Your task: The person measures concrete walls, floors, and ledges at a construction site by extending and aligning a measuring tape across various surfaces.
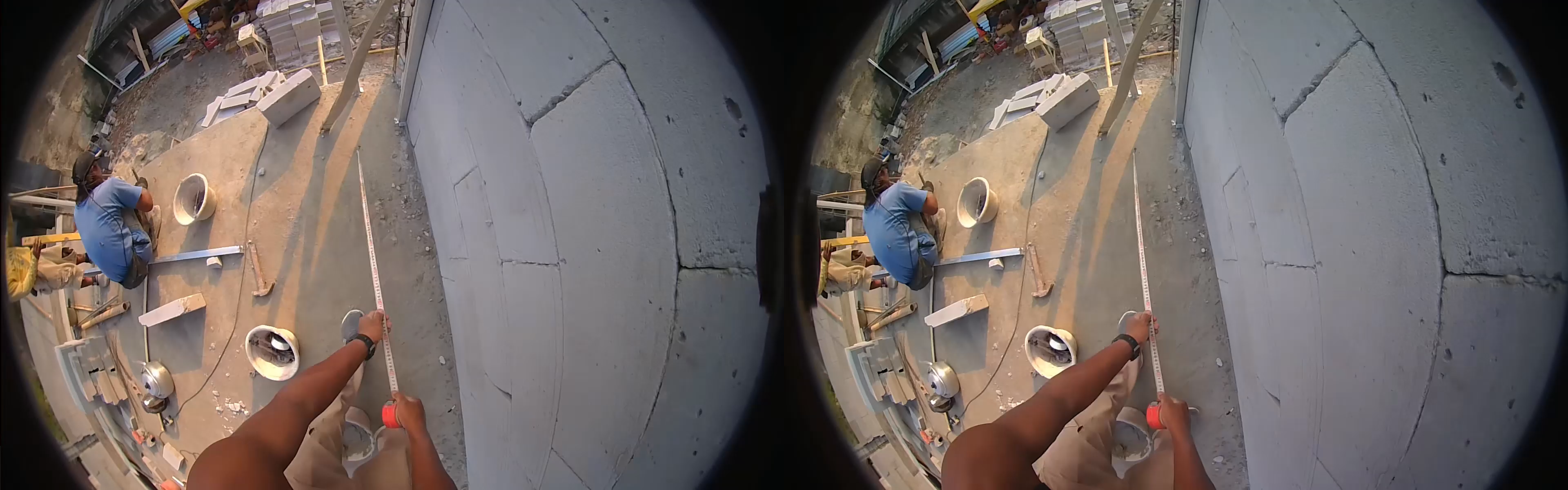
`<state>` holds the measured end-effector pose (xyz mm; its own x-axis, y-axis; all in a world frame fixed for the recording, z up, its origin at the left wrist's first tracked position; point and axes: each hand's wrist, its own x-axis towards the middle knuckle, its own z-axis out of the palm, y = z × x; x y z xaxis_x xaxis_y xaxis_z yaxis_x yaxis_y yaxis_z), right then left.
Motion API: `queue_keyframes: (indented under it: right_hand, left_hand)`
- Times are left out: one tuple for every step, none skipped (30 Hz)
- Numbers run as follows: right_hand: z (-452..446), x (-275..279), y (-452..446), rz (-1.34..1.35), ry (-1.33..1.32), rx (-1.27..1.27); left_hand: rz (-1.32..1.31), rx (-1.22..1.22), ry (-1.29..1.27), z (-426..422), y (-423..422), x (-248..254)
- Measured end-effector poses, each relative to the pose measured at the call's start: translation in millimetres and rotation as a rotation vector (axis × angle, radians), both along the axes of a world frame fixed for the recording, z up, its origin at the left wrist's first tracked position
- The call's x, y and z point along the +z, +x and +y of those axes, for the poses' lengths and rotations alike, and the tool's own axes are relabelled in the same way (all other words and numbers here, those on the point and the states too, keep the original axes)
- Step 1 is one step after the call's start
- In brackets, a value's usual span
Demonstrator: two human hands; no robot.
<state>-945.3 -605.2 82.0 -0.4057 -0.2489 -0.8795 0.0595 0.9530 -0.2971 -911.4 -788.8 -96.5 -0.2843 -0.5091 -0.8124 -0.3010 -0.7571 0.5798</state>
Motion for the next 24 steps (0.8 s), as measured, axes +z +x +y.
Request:
queue_keyframes:
  right_hand:
    - [0, -9, 2, -0.028, 0.021, -0.017]
    - [1, -17, 4, -0.061, 0.04, -0.031]
    - [2, -18, 5, -0.075, 0.056, -0.038]
    - [2, -17, 5, -0.072, 0.015, -0.093]
    - [3, -19, 7, -0.066, -0.027, -0.155]
    - [4, -23, 7, -0.078, -0.009, -0.174]
    - [1, -27, 4, -0.119, 0.024, -0.144]
    - [-3, -32, 3, -0.159, 0.055, -0.114]
    - [-7, -41, 3, -0.165, 0.067, -0.134]
    - [-11, -55, 3, -0.117, 0.086, -0.09]
    - [-18, -68, 1, -0.069, 0.103, -0.042]
    - [-28, -78, -3, -0.075, 0.108, -0.054]
    - [-41, -87, -9, 0.009, 0.08, 0.011]
    - [-53, -95, -16, 0.094, 0.052, 0.076]
    - [-64, -101, -22, 0.091, 0.054, 0.068]
    - [-75, -107, -28, 0.118, 0.036, 0.089]
    - [-82, -112, -31, 0.145, 0.018, 0.108]
    - [-91, -117, -34, 0.142, 0.021, 0.099]
    - [-98, -122, -36, 0.151, 0.023, 0.114]
    - [-104, -125, -38, 0.16, 0.023, 0.13]
    - [-110, -127, -39, 0.158, 0.023, 0.126]
    - [-115, -128, -40, 0.134, 0.026, 0.102]
    - [-119, -127, -40, 0.109, 0.03, 0.081]
    - [-120, -130, -38, 0.107, 0.031, 0.081]
  left_hand:
    - [-0.036, 0.039, 0.016, -30, -9, -9]
    - [-0.021, 0.031, -0.019, -58, -15, -21]
    - [-0.005, 0.025, -0.055, -82, -22, -28]
    - [-0.01, -0.005, -0.064, -104, -28, -37]
    - [-0.013, -0.042, -0.075, -123, -33, -48]
    - [-0.019, -0.051, -0.081, -139, -36, -60]
    - [-0.021, -0.063, -0.089, -154, -39, -72]
    - [-0.039, -0.085, -0.095, -168, -41, -82]
    - [-0.053, -0.106, -0.106, -180, -44, -87]
    - [-0.058, -0.123, -0.096, -188, -48, -84]
    - [-0.029, -0.08, -0.038, -198, -53, -76]
    - [0.0, -0.032, 0.016, -206, -56, -73]
    - [-0.004, -0.04, 0.018, -212, -57, -77]
    - [-0.016, -0.084, 0.024, -218, -57, -80]
    - [-0.027, -0.127, 0.031, -221, -58, -81]
    - [-0.031, -0.134, 0.034, -222, -58, -81]
    - [-0.027, -0.148, 0.046, -222, -58, -79]
    - [-0.022, -0.163, 0.056, -224, -59, -76]
    - [-0.023, -0.17, 0.058, -224, -59, -75]
    - [-0.009, -0.186, 0.052, -223, -59, -73]
    - [0.004, -0.201, 0.045, -223, -58, -73]
    - [0.002, -0.205, 0.045, -222, -57, -74]
    - [0.005, -0.211, 0.04, -221, -57, -74]
    - [0.009, -0.215, 0.036, -219, -56, -76]
